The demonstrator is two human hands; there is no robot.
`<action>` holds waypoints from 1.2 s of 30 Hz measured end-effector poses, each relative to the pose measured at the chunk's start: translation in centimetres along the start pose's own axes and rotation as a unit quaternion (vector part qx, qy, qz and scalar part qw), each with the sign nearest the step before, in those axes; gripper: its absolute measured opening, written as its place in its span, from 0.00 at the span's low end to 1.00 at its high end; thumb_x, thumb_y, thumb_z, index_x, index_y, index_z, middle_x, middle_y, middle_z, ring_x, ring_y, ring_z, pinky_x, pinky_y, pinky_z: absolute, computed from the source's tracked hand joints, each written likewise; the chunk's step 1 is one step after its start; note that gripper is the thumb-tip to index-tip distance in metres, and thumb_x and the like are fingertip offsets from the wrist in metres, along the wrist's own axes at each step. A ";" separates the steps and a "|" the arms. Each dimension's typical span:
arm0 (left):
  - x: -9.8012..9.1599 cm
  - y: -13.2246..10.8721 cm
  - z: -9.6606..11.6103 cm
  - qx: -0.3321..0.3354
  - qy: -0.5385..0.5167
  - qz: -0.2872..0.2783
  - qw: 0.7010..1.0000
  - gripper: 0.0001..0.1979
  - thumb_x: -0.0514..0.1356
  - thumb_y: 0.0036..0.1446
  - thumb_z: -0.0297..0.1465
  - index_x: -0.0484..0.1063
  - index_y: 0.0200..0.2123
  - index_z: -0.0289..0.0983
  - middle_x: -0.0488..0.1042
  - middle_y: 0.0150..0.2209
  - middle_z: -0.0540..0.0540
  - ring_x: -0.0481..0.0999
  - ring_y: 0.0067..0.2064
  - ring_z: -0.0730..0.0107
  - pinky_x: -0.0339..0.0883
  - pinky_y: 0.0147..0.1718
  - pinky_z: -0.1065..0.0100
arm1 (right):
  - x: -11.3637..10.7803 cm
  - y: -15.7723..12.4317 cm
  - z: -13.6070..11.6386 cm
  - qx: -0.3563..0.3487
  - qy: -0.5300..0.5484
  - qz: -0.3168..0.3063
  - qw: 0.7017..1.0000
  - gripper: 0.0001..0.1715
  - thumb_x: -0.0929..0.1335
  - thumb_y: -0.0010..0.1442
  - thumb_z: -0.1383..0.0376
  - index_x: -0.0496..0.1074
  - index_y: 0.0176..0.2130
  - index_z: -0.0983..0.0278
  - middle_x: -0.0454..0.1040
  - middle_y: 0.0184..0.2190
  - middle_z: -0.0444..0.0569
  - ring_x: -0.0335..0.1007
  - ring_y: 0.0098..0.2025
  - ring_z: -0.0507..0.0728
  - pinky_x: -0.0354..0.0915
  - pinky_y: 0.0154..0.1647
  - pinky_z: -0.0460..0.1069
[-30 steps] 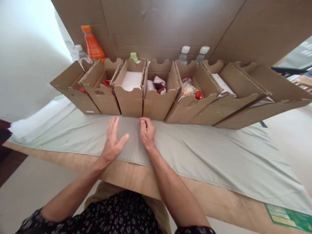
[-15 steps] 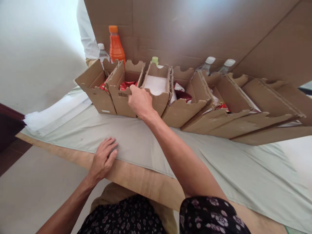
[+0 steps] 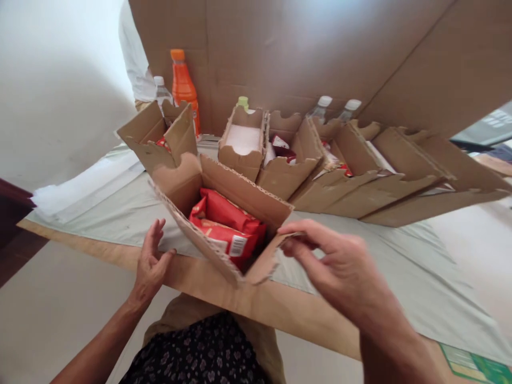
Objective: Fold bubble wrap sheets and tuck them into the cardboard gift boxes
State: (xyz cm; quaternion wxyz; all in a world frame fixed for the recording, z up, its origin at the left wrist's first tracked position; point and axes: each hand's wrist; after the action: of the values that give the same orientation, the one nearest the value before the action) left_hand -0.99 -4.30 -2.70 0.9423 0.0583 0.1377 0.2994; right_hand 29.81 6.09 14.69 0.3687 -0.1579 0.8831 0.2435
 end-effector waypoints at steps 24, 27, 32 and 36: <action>11.9 2.9 5.4 0.074 -0.010 -0.192 0.979 0.24 0.57 0.65 0.34 0.66 0.63 0.37 0.77 0.55 0.38 0.78 0.53 0.57 0.75 0.54 0.53 | 4.3 -7.1 11.7 0.194 0.068 0.120 0.971 0.22 0.69 0.62 0.50 0.70 0.48 0.62 0.81 0.42 0.54 0.80 0.36 0.60 0.70 0.29 0.51; 10.5 2.0 4.5 0.082 0.034 -0.215 0.973 0.27 0.58 0.64 0.34 0.66 0.66 0.38 0.76 0.60 0.37 0.78 0.57 0.54 0.75 0.56 0.52 | 5.7 -7.9 12.5 0.216 0.060 0.110 0.968 0.18 0.68 0.61 0.51 0.70 0.44 0.61 0.81 0.38 0.53 0.79 0.37 0.62 0.72 0.35 0.53; 3.8 2.8 2.1 0.152 0.174 -0.185 0.955 0.17 0.59 0.63 0.34 0.79 0.53 0.40 0.80 0.57 0.37 0.73 0.65 0.48 0.68 0.64 0.44 | 6.4 -8.5 12.6 0.246 0.029 0.130 0.960 0.17 0.68 0.60 0.48 0.71 0.39 0.58 0.82 0.35 0.51 0.80 0.37 0.65 0.72 0.40 0.59; -4.2 8.9 0.5 0.120 0.337 -0.049 0.933 0.15 0.58 0.61 0.34 0.80 0.47 0.39 0.80 0.55 0.38 0.74 0.64 0.49 0.65 0.66 0.45 | 5.7 -8.0 12.1 0.287 0.013 0.106 0.952 0.12 0.71 0.60 0.48 0.71 0.36 0.52 0.82 0.33 0.53 0.79 0.35 0.68 0.70 0.37 0.61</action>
State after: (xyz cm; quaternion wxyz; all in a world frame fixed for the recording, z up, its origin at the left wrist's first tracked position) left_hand -9.06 0.49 0.44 0.8400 0.0603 0.4848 0.2360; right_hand 36.51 5.45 0.65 0.3592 0.0454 0.9320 0.0156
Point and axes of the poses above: each hand's wrist, its own y-axis towards the middle knuckle, its own x-axis out of the palm, z = x × y
